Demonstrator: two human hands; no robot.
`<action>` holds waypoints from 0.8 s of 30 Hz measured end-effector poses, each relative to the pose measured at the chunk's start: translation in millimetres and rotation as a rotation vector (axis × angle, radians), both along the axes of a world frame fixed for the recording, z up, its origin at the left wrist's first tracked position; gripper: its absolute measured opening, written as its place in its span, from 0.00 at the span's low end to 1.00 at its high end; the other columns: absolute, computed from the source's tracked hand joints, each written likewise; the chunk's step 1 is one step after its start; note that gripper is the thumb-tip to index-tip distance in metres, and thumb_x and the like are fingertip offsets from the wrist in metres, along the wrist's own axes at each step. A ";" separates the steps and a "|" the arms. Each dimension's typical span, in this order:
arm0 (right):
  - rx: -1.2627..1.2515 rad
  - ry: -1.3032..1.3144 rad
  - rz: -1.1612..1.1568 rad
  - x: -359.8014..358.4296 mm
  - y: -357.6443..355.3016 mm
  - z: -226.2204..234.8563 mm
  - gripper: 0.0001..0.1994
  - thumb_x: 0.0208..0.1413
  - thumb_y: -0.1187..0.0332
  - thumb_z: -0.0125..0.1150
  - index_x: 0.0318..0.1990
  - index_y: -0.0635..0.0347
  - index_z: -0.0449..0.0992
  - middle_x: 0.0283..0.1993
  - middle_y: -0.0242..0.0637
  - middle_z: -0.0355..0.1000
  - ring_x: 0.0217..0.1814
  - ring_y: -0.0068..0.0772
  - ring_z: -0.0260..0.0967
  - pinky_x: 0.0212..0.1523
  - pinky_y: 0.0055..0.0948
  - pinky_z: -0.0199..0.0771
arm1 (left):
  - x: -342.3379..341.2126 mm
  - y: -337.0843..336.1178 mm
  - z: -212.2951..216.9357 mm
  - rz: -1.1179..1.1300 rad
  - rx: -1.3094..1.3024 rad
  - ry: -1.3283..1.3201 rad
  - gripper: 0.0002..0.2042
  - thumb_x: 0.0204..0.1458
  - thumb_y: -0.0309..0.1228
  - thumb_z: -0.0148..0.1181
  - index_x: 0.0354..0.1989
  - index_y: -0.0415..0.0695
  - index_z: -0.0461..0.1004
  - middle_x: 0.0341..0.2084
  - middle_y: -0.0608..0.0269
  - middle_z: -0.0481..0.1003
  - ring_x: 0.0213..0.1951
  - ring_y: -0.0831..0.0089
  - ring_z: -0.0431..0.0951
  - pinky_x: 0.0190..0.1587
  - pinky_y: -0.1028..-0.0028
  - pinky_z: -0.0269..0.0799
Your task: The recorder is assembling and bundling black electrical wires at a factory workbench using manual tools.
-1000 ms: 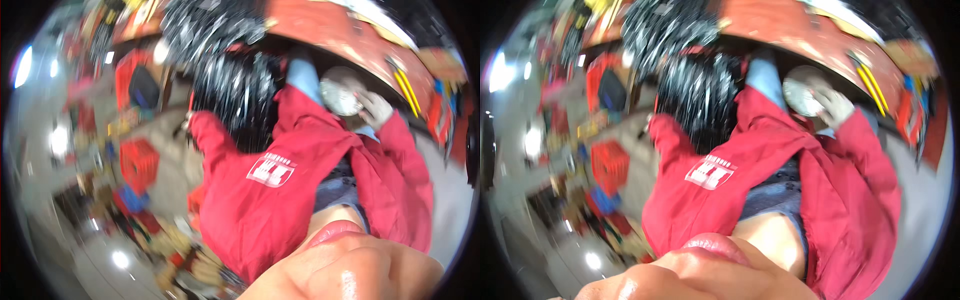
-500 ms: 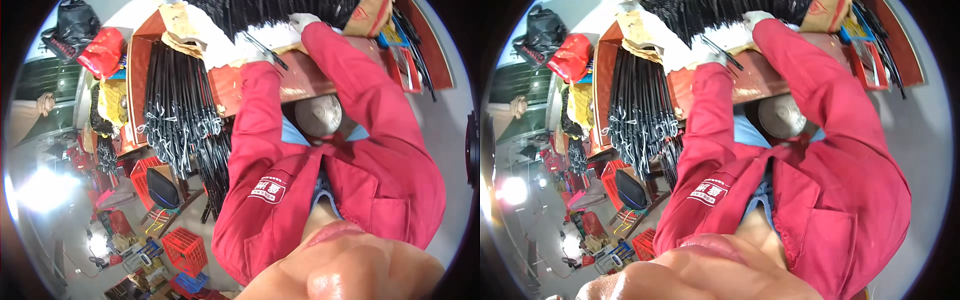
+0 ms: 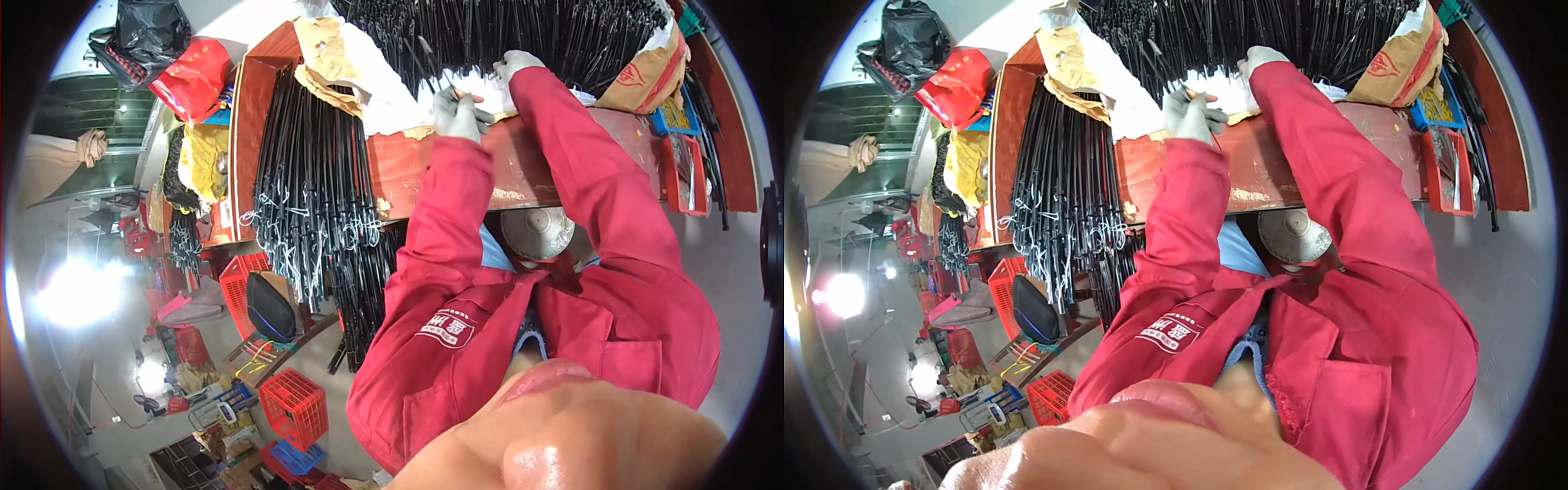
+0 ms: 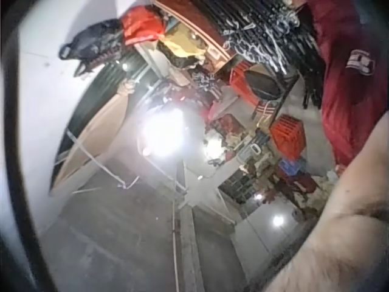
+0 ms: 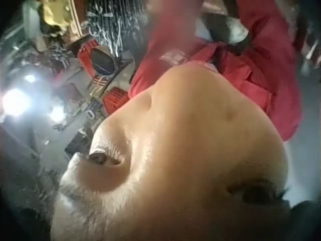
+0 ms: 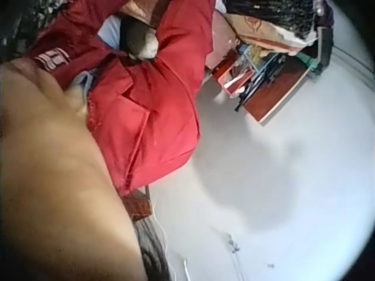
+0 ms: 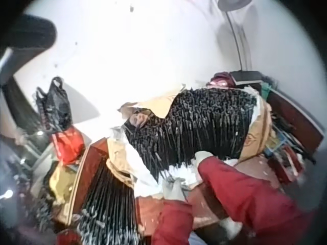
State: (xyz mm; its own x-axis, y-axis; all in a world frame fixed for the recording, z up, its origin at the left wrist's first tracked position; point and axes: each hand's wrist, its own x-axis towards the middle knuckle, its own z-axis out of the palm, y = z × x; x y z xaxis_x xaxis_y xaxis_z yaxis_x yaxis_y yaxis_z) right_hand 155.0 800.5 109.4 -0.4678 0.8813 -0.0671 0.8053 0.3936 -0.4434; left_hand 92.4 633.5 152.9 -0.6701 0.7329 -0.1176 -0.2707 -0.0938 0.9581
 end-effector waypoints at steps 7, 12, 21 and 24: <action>-0.053 0.195 -0.032 6.9 -14.8 -0.3 0.15 0.45 0.59 0.51 0.39 0.57 0.68 0.36 0.48 0.69 0.40 0.47 0.67 0.41 0.37 0.65 | -49.6 77.3 -52.2 0.156 -0.103 0.525 0.07 0.46 0.21 0.45 0.35 0.37 0.64 0.25 0.60 0.71 0.26 0.75 0.72 0.30 0.77 0.69; -0.078 0.300 0.035 6.4 -18.4 -3.7 0.16 0.46 0.57 0.51 0.39 0.56 0.69 0.35 0.46 0.70 0.40 0.45 0.67 0.40 0.36 0.66 | -37.2 97.9 -63.2 0.322 -0.253 0.832 0.08 0.44 0.23 0.49 0.34 0.38 0.66 0.26 0.57 0.72 0.30 0.67 0.73 0.35 0.71 0.68; -0.047 0.320 -0.119 -21.0 6.4 -32.3 0.14 0.49 0.61 0.48 0.38 0.59 0.70 0.40 0.49 0.69 0.43 0.49 0.66 0.42 0.38 0.66 | -25.1 102.3 -48.0 0.045 -0.119 0.343 0.09 0.51 0.20 0.38 0.40 0.41 0.60 0.29 0.56 0.70 0.30 0.71 0.71 0.33 0.76 0.70; -0.144 0.301 0.010 4.5 -32.8 -0.7 0.15 0.50 0.61 0.46 0.41 0.58 0.68 0.39 0.49 0.69 0.43 0.47 0.67 0.42 0.36 0.66 | -20.9 79.2 -45.7 -0.011 0.018 0.025 0.09 0.53 0.21 0.37 0.42 0.41 0.56 0.30 0.54 0.69 0.28 0.72 0.71 0.31 0.76 0.70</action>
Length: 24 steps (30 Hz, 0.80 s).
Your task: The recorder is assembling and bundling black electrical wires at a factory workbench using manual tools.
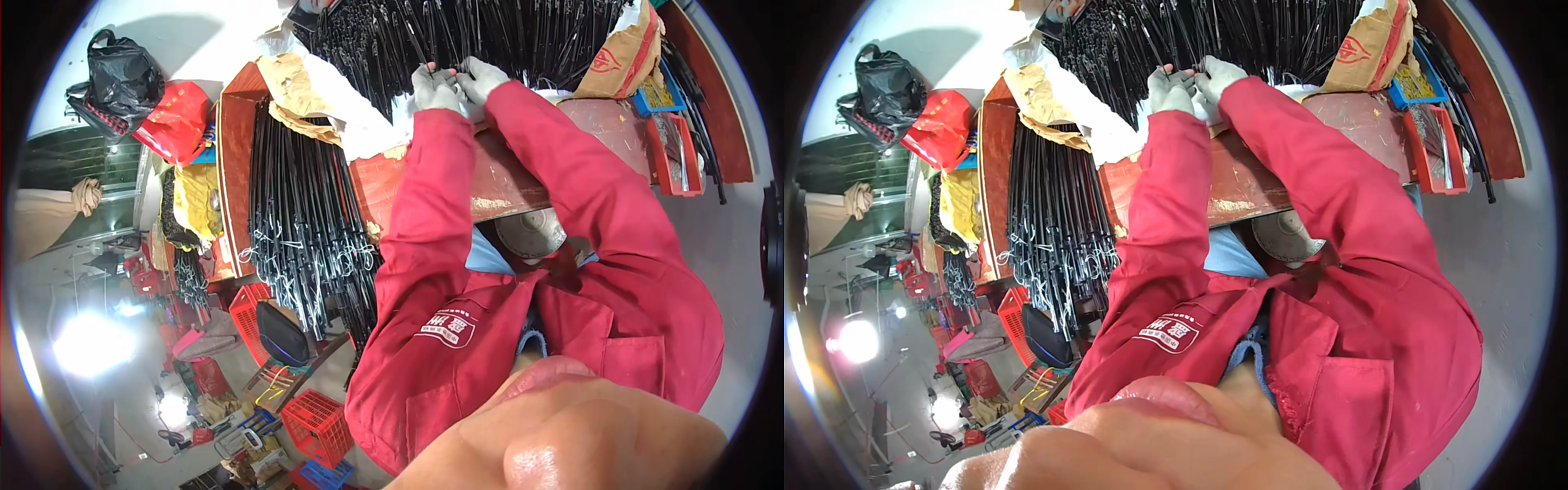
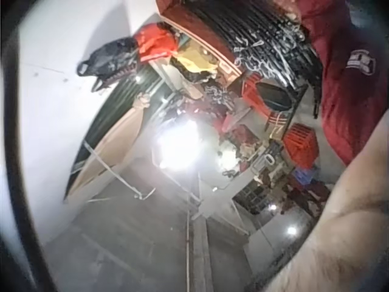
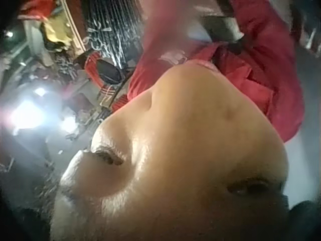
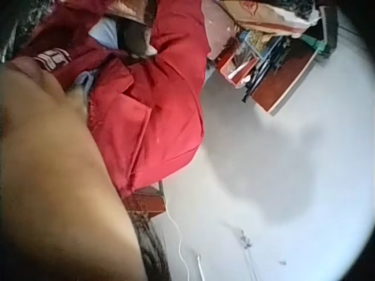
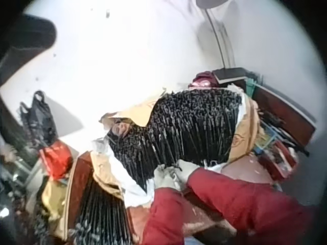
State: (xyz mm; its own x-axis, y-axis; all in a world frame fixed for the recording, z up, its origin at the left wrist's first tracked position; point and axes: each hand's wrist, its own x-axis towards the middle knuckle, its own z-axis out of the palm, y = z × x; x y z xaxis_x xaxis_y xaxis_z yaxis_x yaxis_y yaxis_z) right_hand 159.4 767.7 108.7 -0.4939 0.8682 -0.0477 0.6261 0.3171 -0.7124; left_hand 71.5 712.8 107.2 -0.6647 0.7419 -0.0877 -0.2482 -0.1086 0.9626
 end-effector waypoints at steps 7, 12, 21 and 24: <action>-0.090 0.047 0.340 71.3 -46.0 67.3 0.16 0.50 0.58 0.46 0.40 0.61 0.67 0.33 0.49 0.69 0.37 0.48 0.67 0.40 0.36 0.65 | 50.6 -26.0 61.6 -0.319 0.132 -0.213 0.10 0.49 0.22 0.51 0.39 0.38 0.62 0.25 0.59 0.70 0.26 0.73 0.72 0.30 0.77 0.70; 0.793 0.341 0.206 112.4 12.9 100.4 0.09 0.48 0.71 0.52 0.38 0.58 0.70 0.33 0.39 0.68 0.33 0.35 0.68 0.36 0.26 0.68 | 62.7 -73.4 70.7 -0.272 0.263 -0.098 0.11 0.52 0.27 0.48 0.43 0.38 0.59 0.22 0.63 0.66 0.22 0.73 0.68 0.28 0.75 0.68; 0.965 -0.469 0.219 102.0 117.0 126.6 0.27 0.47 0.57 0.50 0.58 0.42 0.55 0.63 0.39 0.44 0.64 0.46 0.38 0.57 0.53 0.44 | 100.2 -98.9 2.3 -0.216 0.286 0.082 0.07 0.53 0.24 0.44 0.39 0.38 0.61 0.27 0.63 0.67 0.30 0.78 0.67 0.37 0.78 0.66; 1.022 -0.367 0.125 92.2 74.1 143.6 0.26 0.43 0.61 0.55 0.54 0.46 0.61 0.61 0.40 0.47 0.63 0.46 0.40 0.55 0.54 0.49 | 89.3 -107.9 -18.0 -0.221 0.189 0.067 0.06 0.52 0.20 0.41 0.38 0.38 0.62 0.27 0.63 0.67 0.31 0.78 0.67 0.40 0.78 0.65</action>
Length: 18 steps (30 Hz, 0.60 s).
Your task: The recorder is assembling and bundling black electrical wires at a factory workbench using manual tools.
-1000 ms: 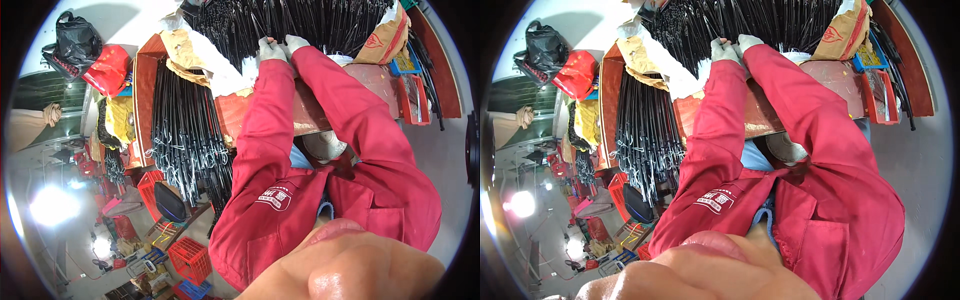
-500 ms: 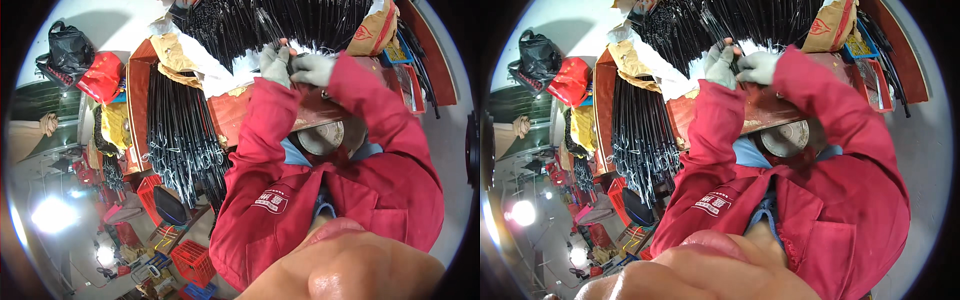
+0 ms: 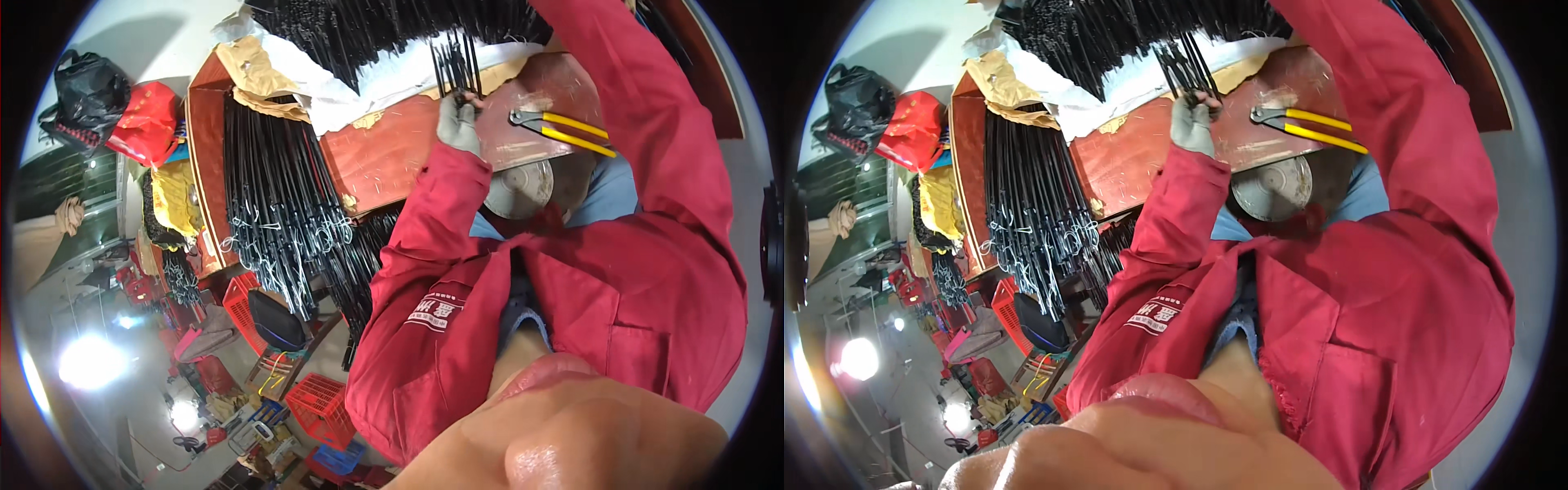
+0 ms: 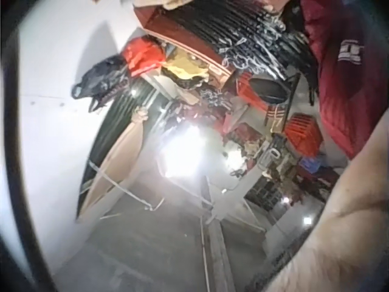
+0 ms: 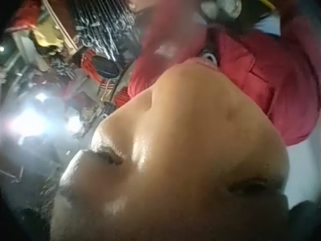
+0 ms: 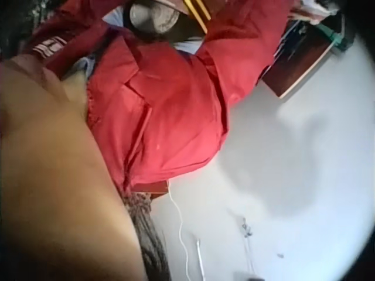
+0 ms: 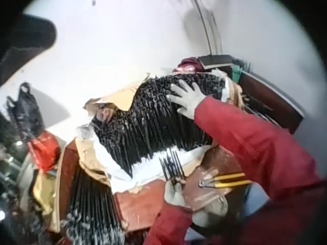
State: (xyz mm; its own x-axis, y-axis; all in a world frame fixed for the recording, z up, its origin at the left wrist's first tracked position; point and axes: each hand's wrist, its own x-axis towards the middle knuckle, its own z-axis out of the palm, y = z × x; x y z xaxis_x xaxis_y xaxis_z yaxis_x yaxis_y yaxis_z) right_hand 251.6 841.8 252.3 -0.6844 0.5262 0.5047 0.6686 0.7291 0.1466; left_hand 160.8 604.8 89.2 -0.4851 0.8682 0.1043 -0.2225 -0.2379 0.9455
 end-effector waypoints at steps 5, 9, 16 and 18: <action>-0.420 0.353 0.322 12.0 -27.9 -61.3 0.15 0.43 0.68 0.54 0.42 0.56 0.70 0.44 0.42 0.63 0.48 0.42 0.60 0.45 0.35 0.63 | -11.6 -6.0 4.9 0.117 0.017 -0.015 0.08 0.53 0.27 0.45 0.40 0.40 0.61 0.23 0.64 0.69 0.18 0.83 0.62 0.22 0.84 0.59; -0.633 0.280 0.178 -23.4 -45.4 -137.9 0.13 0.50 0.63 0.50 0.42 0.54 0.71 0.38 0.42 0.70 0.42 0.44 0.66 0.42 0.36 0.66 | -21.0 -12.2 17.7 -0.016 -0.093 -0.330 0.09 0.52 0.32 0.48 0.38 0.42 0.63 0.16 0.68 0.66 0.11 0.84 0.54 0.13 0.83 0.49; -0.707 0.133 -0.017 -95.2 -31.2 -149.7 0.16 0.49 0.55 0.49 0.31 0.59 0.72 0.32 0.49 0.70 0.37 0.51 0.67 0.38 0.41 0.66 | -18.7 -0.3 35.0 0.062 -0.032 -0.372 0.06 0.52 0.34 0.50 0.33 0.46 0.64 0.16 0.68 0.66 0.11 0.83 0.56 0.11 0.82 0.50; -0.810 0.171 -0.043 -99.5 -35.6 -149.7 0.15 0.46 0.56 0.51 0.30 0.60 0.73 0.30 0.49 0.70 0.36 0.50 0.67 0.37 0.41 0.67 | -21.5 -3.5 37.2 0.078 -0.028 -0.378 0.06 0.52 0.33 0.49 0.34 0.46 0.64 0.17 0.67 0.66 0.11 0.83 0.56 0.11 0.83 0.50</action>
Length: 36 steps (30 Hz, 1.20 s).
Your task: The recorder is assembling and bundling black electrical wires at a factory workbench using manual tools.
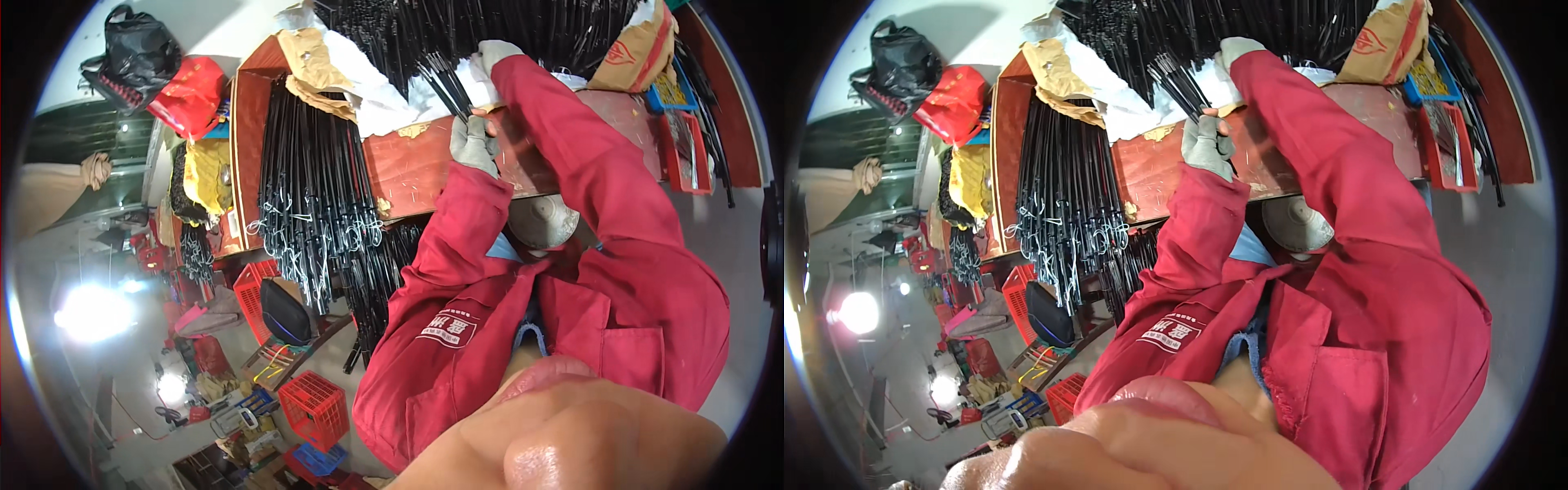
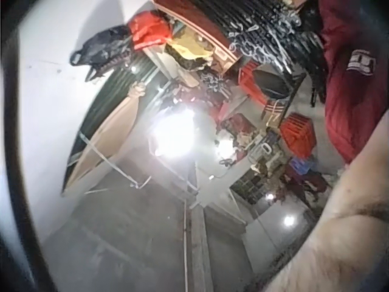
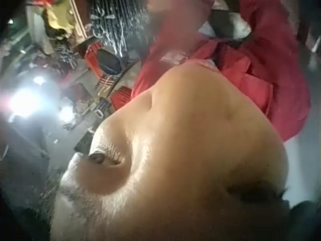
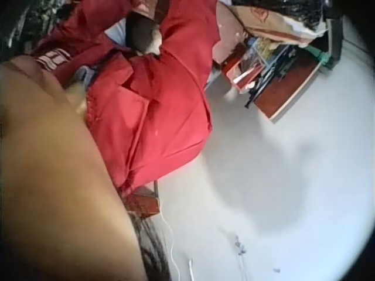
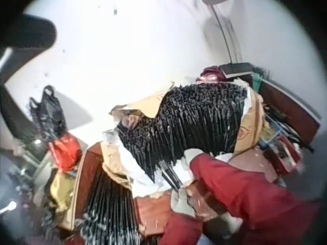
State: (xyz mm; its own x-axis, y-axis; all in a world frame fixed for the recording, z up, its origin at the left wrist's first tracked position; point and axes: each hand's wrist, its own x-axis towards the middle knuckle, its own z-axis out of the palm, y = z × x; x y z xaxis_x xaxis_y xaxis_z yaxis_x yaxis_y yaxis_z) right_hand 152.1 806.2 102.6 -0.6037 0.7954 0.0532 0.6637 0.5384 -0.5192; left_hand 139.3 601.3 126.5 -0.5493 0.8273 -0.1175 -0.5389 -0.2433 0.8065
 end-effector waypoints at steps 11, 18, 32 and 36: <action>-0.552 0.380 0.066 88.3 -131.4 61.2 0.10 0.45 0.62 0.53 0.29 0.60 0.73 0.22 0.39 0.68 0.26 0.30 0.66 0.30 0.29 0.64 | 4.5 -9.1 13.4 0.110 0.041 0.040 0.06 0.53 0.28 0.47 0.38 0.44 0.65 0.25 0.63 0.71 0.25 0.79 0.69 0.26 0.81 0.66; -0.594 0.322 0.120 134.4 -193.7 80.1 0.10 0.46 0.65 0.51 0.32 0.61 0.71 0.23 0.40 0.69 0.28 0.29 0.67 0.32 0.28 0.64 | 37.5 -25.2 28.4 0.155 -0.078 -0.235 0.05 0.54 0.28 0.44 0.38 0.46 0.63 0.25 0.67 0.69 0.24 0.76 0.70 0.26 0.77 0.68; -0.159 0.009 0.210 68.4 -91.0 -16.4 0.23 0.49 0.53 0.51 0.46 0.62 0.68 0.40 0.46 0.71 0.40 0.42 0.69 0.43 0.33 0.65 | 47.1 -61.0 22.0 -0.009 -0.033 0.089 0.04 0.54 0.27 0.44 0.36 0.44 0.64 0.20 0.66 0.68 0.11 0.84 0.57 0.12 0.83 0.51; -1.335 0.664 -0.235 30.0 -129.0 -3.2 0.18 0.55 0.54 0.41 0.38 0.60 0.71 0.30 0.32 0.70 0.28 0.26 0.66 0.32 0.26 0.67 | 36.7 -86.8 37.1 -0.030 0.002 0.017 0.06 0.55 0.28 0.42 0.37 0.42 0.64 0.20 0.66 0.67 0.10 0.85 0.53 0.12 0.84 0.47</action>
